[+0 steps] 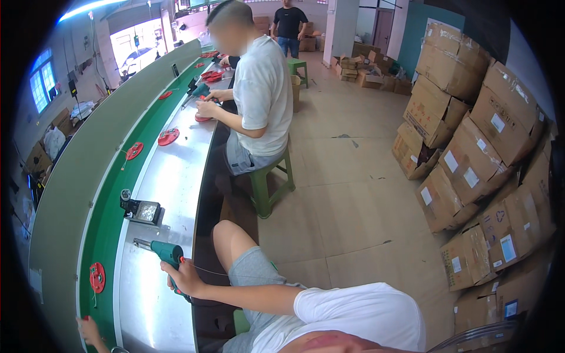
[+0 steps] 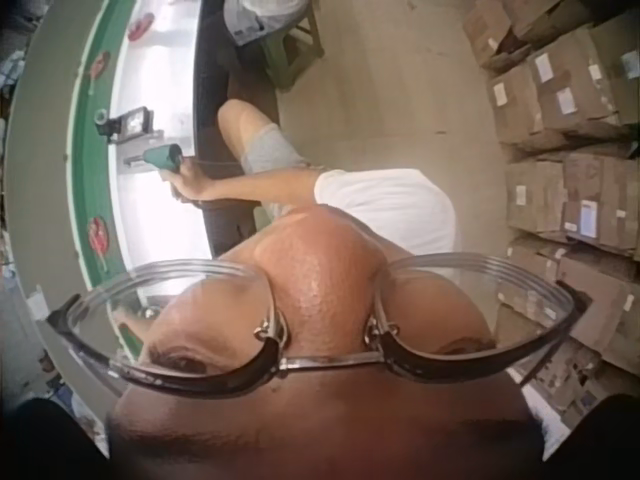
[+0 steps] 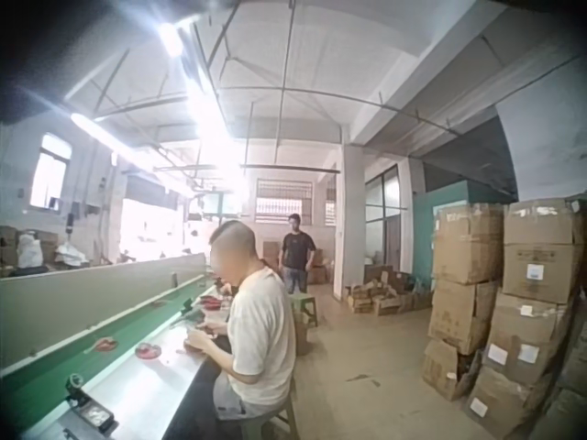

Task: Soldering wires and components to circuit boards on an assembly line.

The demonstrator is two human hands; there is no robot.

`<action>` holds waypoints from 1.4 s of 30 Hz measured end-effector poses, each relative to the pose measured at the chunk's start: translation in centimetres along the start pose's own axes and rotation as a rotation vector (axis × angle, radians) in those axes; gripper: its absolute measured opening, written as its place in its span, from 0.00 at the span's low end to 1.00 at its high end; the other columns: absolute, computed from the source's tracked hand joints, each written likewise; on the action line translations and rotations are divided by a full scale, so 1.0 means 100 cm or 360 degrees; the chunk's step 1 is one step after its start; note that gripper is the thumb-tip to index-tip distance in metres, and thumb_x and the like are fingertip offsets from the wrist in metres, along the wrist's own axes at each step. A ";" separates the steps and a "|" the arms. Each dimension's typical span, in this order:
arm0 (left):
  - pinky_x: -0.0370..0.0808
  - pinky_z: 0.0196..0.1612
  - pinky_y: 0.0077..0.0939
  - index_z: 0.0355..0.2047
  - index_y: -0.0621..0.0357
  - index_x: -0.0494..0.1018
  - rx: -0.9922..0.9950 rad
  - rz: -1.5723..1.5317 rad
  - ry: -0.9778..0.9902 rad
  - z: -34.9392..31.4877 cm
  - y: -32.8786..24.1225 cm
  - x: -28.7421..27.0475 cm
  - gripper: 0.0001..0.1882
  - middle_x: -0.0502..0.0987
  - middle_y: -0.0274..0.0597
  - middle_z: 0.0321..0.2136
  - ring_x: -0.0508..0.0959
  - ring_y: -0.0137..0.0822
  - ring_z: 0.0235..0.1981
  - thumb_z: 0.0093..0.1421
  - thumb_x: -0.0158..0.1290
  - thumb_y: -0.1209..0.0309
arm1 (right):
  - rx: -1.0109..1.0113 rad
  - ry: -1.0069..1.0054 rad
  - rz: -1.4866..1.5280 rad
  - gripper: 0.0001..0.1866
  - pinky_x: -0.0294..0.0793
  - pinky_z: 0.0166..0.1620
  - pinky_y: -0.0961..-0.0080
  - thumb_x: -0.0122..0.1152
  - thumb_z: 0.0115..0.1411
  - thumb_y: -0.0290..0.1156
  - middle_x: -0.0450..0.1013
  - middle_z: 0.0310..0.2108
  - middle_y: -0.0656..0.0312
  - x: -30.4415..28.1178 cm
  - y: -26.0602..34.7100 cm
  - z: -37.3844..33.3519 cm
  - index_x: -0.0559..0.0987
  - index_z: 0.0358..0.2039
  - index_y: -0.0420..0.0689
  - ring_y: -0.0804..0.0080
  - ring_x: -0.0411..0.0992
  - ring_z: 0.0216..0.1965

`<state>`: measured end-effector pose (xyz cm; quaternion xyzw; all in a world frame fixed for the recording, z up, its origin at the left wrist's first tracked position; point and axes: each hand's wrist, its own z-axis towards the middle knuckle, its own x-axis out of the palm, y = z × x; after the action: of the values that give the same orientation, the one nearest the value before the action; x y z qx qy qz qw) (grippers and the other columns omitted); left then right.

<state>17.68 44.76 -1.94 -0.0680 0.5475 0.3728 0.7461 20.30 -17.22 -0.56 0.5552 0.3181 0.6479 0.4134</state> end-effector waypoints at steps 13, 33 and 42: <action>0.63 0.65 0.43 0.69 0.60 0.52 -0.0260 -0.0610 0.1148 -0.007 0.007 -0.003 0.39 0.56 0.53 0.68 0.57 0.47 0.69 0.66 0.45 0.50 | 0.0016 0.0008 -0.0107 0.23 0.70 0.19 0.77 0.55 0.65 0.44 0.70 0.09 0.63 -0.003 0.000 -0.003 0.73 0.18 0.42 0.77 0.71 0.12; 0.72 0.47 0.50 0.39 0.71 0.76 -0.0234 -0.0834 -0.0031 0.039 -0.063 0.037 0.27 0.78 0.67 0.34 0.78 0.63 0.41 0.66 0.48 0.53 | 0.0058 -0.0012 -0.0213 0.26 0.72 0.21 0.77 0.54 0.67 0.45 0.70 0.09 0.62 -0.009 -0.001 -0.002 0.72 0.16 0.41 0.75 0.72 0.12; 0.71 0.46 0.48 0.32 0.70 0.76 -0.0228 -0.1157 -0.0101 0.047 -0.055 -0.025 0.23 0.78 0.64 0.34 0.78 0.60 0.39 0.65 0.48 0.57 | -0.0021 0.0039 -0.0145 0.23 0.71 0.20 0.77 0.54 0.66 0.44 0.70 0.10 0.62 -0.006 -0.004 -0.002 0.73 0.19 0.41 0.76 0.71 0.12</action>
<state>24.42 42.02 0.41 -0.2985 0.4368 0.1228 0.8397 20.23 -17.57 -1.20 0.5295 0.3439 0.6371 0.4421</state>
